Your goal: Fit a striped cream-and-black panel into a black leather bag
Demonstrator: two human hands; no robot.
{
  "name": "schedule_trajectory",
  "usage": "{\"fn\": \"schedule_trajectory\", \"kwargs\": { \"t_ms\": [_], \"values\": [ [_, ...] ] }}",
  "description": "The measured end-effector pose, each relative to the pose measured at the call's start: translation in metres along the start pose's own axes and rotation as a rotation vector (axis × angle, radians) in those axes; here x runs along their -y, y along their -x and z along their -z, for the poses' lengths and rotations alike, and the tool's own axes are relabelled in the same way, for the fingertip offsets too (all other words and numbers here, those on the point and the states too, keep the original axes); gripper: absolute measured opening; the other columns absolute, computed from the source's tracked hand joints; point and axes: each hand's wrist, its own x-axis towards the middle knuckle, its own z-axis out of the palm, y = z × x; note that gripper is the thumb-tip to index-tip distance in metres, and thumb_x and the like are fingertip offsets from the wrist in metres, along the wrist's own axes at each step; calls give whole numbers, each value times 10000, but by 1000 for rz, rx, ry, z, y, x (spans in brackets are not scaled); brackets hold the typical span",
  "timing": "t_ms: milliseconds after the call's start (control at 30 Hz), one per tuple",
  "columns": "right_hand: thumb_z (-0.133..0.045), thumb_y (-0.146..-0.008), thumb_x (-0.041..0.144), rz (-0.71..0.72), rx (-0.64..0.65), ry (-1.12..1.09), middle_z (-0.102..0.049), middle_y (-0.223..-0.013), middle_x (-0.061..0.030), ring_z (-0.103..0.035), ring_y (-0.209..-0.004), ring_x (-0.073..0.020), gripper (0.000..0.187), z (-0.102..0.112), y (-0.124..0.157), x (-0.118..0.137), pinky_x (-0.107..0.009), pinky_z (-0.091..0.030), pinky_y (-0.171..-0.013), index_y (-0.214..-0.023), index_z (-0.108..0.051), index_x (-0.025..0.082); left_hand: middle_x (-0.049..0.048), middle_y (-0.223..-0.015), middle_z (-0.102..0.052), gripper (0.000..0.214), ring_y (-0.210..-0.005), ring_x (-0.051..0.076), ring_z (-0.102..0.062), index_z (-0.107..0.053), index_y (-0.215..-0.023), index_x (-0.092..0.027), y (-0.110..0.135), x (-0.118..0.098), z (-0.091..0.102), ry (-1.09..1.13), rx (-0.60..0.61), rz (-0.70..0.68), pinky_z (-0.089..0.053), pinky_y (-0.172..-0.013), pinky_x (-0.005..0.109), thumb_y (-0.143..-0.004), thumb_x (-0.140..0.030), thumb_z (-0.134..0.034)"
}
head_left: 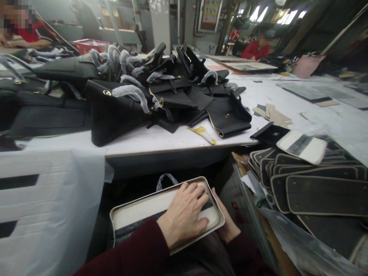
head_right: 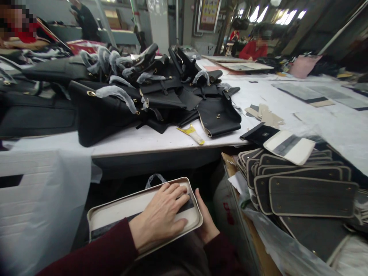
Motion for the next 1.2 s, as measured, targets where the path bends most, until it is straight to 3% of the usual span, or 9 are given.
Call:
{"fn": "schedule_trajectory", "kwargs": {
  "t_ms": [67, 133, 267, 467, 667, 767, 867, 1033, 1200],
  "values": [
    [-267, -968, 681, -128, 54, -178, -717, -1039, -121, -638, -1099, -287, 712, 7, 7, -1, -399, -548, -890, -1044, -726, 142, 60, -1145, -564, 351, -1087, 265, -489, -548, -1062, -207, -1, -1, 0, 6, -15, 0, -350, -1038, 438, -777, -366, -679],
    [-381, -948, 667, -171, 61, -261, -691, -1174, -113, -589, -1196, -289, 631, 15, 16, -1, -421, -492, -1003, -1170, -692, 164, 66, -1129, -563, 331, -1067, 262, -494, -540, -1094, -203, 0, -2, 0, -7, -19, -11, -373, -1014, 429, -805, -331, -639],
    [-655, -866, 498, -22, -36, 75, -578, -1372, -89, -485, -1319, -283, 573, 26, 29, -2, -450, -321, -1163, -1343, -584, 189, 86, -1097, -555, 222, -1028, 269, -499, -548, -1040, -188, 0, -3, 1, -78, 13, -76, -417, -947, 430, -848, -296, -576],
    [-494, -958, 478, 58, -130, 305, -632, -1299, -93, -586, -1203, -299, 459, 22, 31, -5, -446, -444, -1072, -1292, -636, 197, 93, -1069, -563, 188, -991, 271, -501, -551, -1046, -170, -1, 0, 0, -141, 39, -161, -433, -914, 444, -901, -283, -511],
    [-455, -974, 449, 104, -216, 397, -642, -1280, -105, -582, -1217, -293, 466, 15, 31, -3, -444, -424, -1101, -1309, -621, 171, 96, -1118, -553, 207, -1031, 281, -497, -530, -1094, -186, -1, 5, -1, -93, 34, -166, -433, -952, 467, -915, -284, -496],
    [-443, -977, 425, 102, -224, 426, -651, -1261, -116, -592, -1202, -294, 466, 12, 30, 0, -436, -444, -1083, -1318, -612, 156, 85, -1001, -581, 157, -932, 256, -547, -513, -1056, -177, -10, 10, 6, -64, 79, -178, -486, -870, 420, -911, -202, -457],
    [-410, -986, 400, 80, -203, 450, -667, -1224, -133, -631, -1134, -292, 466, 10, 29, 5, -424, -478, -1038, -1319, -605, 139, 70, -962, -582, 284, -856, 233, -582, -482, -1072, -182, -23, 14, 11, -79, 94, -185, -513, -730, 353, -821, -54, -448],
    [-346, -995, 333, 93, -176, 536, -693, -1134, -154, -674, -1008, -281, 463, 7, 28, 11, -409, -514, -960, -1318, -589, 108, 93, -1220, -523, 457, -872, 232, -636, -472, -1153, -211, -39, 16, 12, -85, 61, -222, -517, -603, 318, -738, -20, -474],
    [-324, -1001, 302, 115, -164, 586, -694, -1111, -151, -677, -997, -286, 458, 6, 29, 10, -395, -532, -890, -1338, -571, 115, 63, -1095, -596, 237, -808, 235, -666, -580, -958, -207, -50, 24, 16, -48, 114, -278, -538, -629, 348, -777, -83, -491]
  ]
}}
